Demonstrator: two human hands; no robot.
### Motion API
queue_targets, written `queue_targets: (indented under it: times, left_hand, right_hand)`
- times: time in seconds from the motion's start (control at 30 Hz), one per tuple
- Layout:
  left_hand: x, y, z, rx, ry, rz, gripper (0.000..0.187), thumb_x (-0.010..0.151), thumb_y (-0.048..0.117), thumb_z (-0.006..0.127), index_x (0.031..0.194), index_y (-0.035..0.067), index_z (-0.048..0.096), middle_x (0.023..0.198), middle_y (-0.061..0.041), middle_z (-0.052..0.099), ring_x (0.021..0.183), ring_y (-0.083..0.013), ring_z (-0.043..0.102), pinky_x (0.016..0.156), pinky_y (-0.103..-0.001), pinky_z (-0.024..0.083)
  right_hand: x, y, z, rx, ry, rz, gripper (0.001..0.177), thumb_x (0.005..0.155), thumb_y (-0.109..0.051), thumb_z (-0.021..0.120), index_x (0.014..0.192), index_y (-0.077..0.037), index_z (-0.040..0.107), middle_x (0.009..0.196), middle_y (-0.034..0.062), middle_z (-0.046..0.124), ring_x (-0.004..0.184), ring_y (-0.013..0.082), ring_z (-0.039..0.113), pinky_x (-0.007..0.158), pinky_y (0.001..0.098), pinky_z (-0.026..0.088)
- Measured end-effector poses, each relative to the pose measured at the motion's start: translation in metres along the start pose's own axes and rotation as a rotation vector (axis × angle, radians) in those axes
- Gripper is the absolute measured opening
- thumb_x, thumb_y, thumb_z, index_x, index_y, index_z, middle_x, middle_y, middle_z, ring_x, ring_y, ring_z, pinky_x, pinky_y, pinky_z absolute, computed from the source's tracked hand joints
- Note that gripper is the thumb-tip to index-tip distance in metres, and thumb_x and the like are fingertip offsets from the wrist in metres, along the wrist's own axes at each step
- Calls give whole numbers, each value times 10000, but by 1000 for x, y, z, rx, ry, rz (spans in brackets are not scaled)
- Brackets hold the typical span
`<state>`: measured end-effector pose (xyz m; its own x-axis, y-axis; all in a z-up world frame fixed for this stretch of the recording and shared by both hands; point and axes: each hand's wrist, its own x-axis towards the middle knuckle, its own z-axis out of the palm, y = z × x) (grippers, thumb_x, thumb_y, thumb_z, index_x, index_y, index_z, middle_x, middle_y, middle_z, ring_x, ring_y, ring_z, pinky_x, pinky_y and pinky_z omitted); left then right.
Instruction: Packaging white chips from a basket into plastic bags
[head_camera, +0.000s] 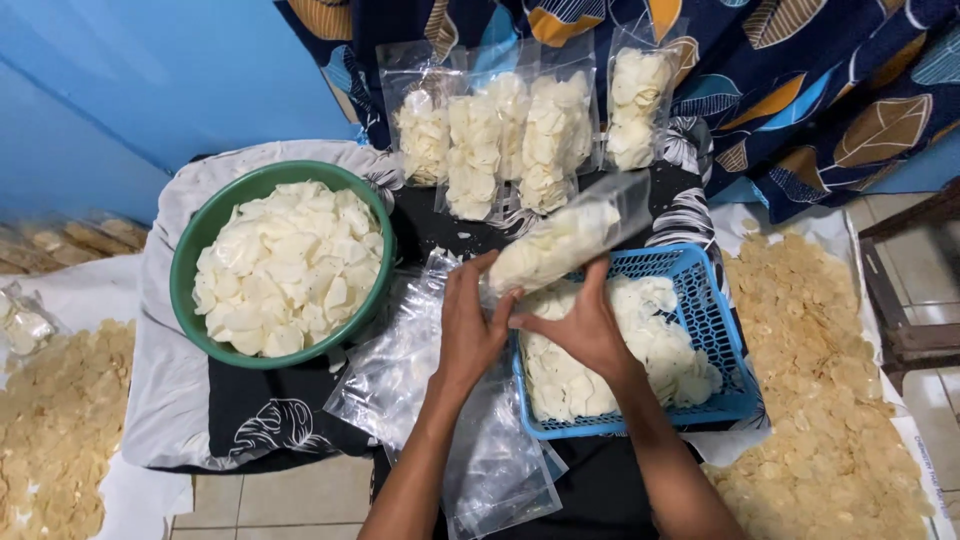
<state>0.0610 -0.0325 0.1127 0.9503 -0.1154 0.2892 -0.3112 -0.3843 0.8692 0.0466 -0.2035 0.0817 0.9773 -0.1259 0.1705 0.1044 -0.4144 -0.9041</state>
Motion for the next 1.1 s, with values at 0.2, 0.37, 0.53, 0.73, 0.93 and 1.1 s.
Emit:
queue_targets:
  times: [0.2, 0.37, 0.53, 0.73, 0.93, 1.1]
  left_hand:
    - [29, 15, 24, -141, -96, 46, 463, 908, 40, 658, 1348, 72, 515, 1200, -254, 676, 1170, -504, 612, 996, -595, 480]
    - [68, -8, 62, -70, -296, 61, 693, 922, 105, 667, 1537, 41, 353, 1442, -319, 507, 1348, -524, 454, 1130, -614, 363]
    - [117, -26, 113, -40, -410, 75, 814, 944, 116, 652, 1624, 135, 205, 1491, -294, 475, 1347, -516, 466, 1131, -646, 381]
    - [150, -47, 156, 90, -486, -46, 833, 951, 213, 631, 1637, 156, 162, 1527, -240, 453, 1371, -451, 473, 1125, -604, 423]
    - [78, -11, 65, -126, -330, -16, 648, 984, 178, 624, 1554, 41, 348, 1384, -306, 539, 1275, -531, 522, 1014, -663, 462]
    - [-20, -5, -27, -114, 28, -185, 505, 882, 104, 707, 1370, 53, 587, 1206, -234, 701, 1070, -461, 685, 907, -516, 579]
  right_hand:
    - [57, 34, 4, 103, 241, -86, 1119, 646, -300, 1001, 1510, 34, 374, 1391, 317, 519, 1354, 476, 501, 1121, 636, 393]
    - [103, 64, -36, 21, 370, -41, 969, 749, -349, 967, 1450, 37, 420, 1363, 305, 543, 1338, 485, 505, 1107, 621, 404]
    - [159, 119, -64, -81, 411, 63, 1044, 721, -383, 982, 1459, 36, 374, 1433, 350, 486, 1374, 532, 451, 1155, 618, 370]
    - [209, 150, -68, -156, 370, 124, 947, 707, -458, 971, 1352, 5, 454, 1336, 329, 565, 1310, 519, 520, 1099, 601, 434]
    - [212, 152, -49, -302, 221, -54, 1019, 801, -342, 931, 1482, 97, 314, 1396, 378, 434, 1363, 586, 414, 1166, 636, 350]
    - [199, 176, -61, -510, 220, -38, 1083, 880, -298, 943, 1536, 130, 195, 1448, 430, 316, 1376, 644, 356, 1177, 693, 299]
